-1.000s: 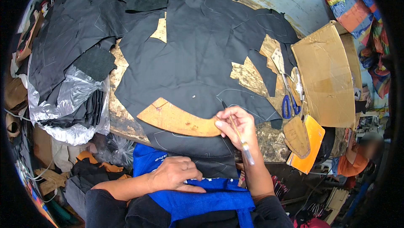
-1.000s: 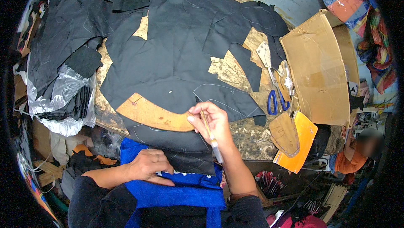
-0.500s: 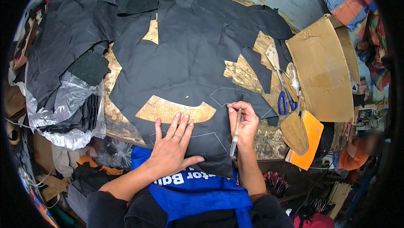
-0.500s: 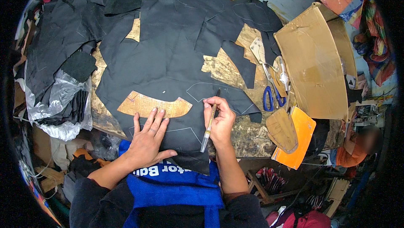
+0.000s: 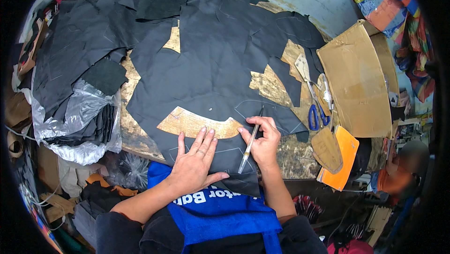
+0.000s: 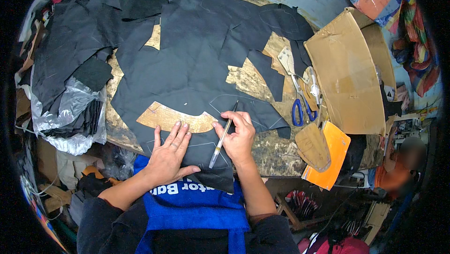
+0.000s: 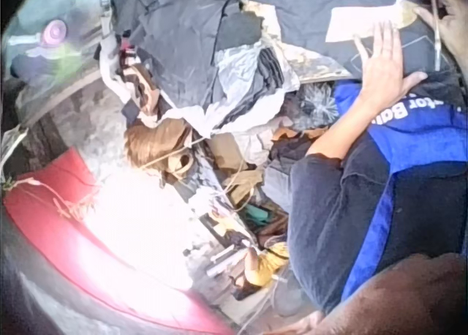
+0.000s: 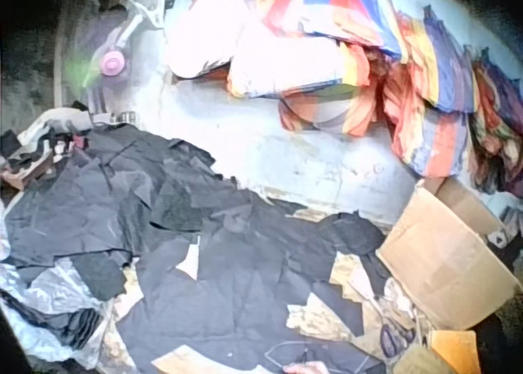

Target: The person traces patterns onto black fabric using cardboard templates and a white marker, then cuts the fabric along the traced lines with scissors. The person repeatedly positions templates, marks outlines, and cuts out multiple fabric pieces.

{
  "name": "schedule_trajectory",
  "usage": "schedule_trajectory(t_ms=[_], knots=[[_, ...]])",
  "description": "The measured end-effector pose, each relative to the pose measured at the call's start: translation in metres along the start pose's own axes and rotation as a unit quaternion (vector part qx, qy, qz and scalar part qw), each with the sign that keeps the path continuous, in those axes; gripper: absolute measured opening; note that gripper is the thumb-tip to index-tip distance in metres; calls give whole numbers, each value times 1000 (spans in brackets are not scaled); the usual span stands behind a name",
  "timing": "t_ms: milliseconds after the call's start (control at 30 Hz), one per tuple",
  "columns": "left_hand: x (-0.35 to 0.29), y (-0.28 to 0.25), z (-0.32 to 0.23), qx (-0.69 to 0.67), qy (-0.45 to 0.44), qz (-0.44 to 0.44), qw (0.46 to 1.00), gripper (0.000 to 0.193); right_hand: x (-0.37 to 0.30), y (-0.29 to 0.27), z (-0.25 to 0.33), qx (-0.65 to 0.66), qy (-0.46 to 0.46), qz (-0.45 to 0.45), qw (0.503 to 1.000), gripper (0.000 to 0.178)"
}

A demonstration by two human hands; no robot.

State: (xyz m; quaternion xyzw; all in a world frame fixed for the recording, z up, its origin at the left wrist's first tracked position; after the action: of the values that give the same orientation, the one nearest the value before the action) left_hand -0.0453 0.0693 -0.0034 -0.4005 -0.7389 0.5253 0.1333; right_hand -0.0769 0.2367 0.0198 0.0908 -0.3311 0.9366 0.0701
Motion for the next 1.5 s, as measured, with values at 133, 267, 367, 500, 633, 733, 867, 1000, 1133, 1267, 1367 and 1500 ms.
schedule_trajectory(t_ms=[133, 267, 367, 500, 633, 733, 867, 1000, 1133, 1267, 1367, 1500], knots=[[-1, -2, -1, 5, 2, -14, 1000, 88, 0, 1, 0, -8, 10, 4, 1000, 31], [-2, -2, -1, 11, 3, -14, 1000, 88, 0, 1, 2, -31, -1, 9, 999, 30], [-1, 0, 1, 3, 2, -10, 1000, 89, 0, 2, 4, -34, -13, 9, 999, 30], [-2, 0, 5, -19, 4, -4, 1000, 91, 1, 3, 4, -37, -9, 11, 999, 30], [-3, -1, 5, -17, 5, -4, 1000, 89, -1, 3, 4, -40, -11, 10, 999, 29], [-3, -2, 6, -20, 5, -5, 1000, 88, -1, 4, 5, -48, -16, 19, 999, 28], [-3, -2, 6, -20, 6, -2, 1000, 87, 7, 3, 4, 24, -7, 23, 999, 19], [-2, 0, 7, -28, 11, -3, 1000, 90, 22, 5, 5, 230, 54, 34, 971, 18], [-2, 2, 8, -39, 12, 6, 999, 90, 41, 33, 41, 272, 21, 117, 955, 18], [-3, -3, 8, -46, 18, -8, 999, 86, 50, 77, 53, 355, 53, 175, 917, 15], [-3, -1, 9, -63, 21, 5, 998, 85, 53, 106, 64, 289, 38, 250, 923, 15], [-4, 7, 7, -72, 24, 38, 996, 86, 47, 148, 73, 309, 68, 334, 888, 14]])
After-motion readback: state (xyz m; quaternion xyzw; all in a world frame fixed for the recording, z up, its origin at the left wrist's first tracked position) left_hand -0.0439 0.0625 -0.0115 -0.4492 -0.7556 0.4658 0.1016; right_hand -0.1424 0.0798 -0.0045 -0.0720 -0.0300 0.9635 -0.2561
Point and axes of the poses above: each hand's wrist, its own x-axis towards the middle knuckle, its own y-axis out of the palm, z = x × y, the point moved 10 cm from there along x, towards the middle knuckle, and after that the axes turned 14 degrees about z, right-handed, at the moved point
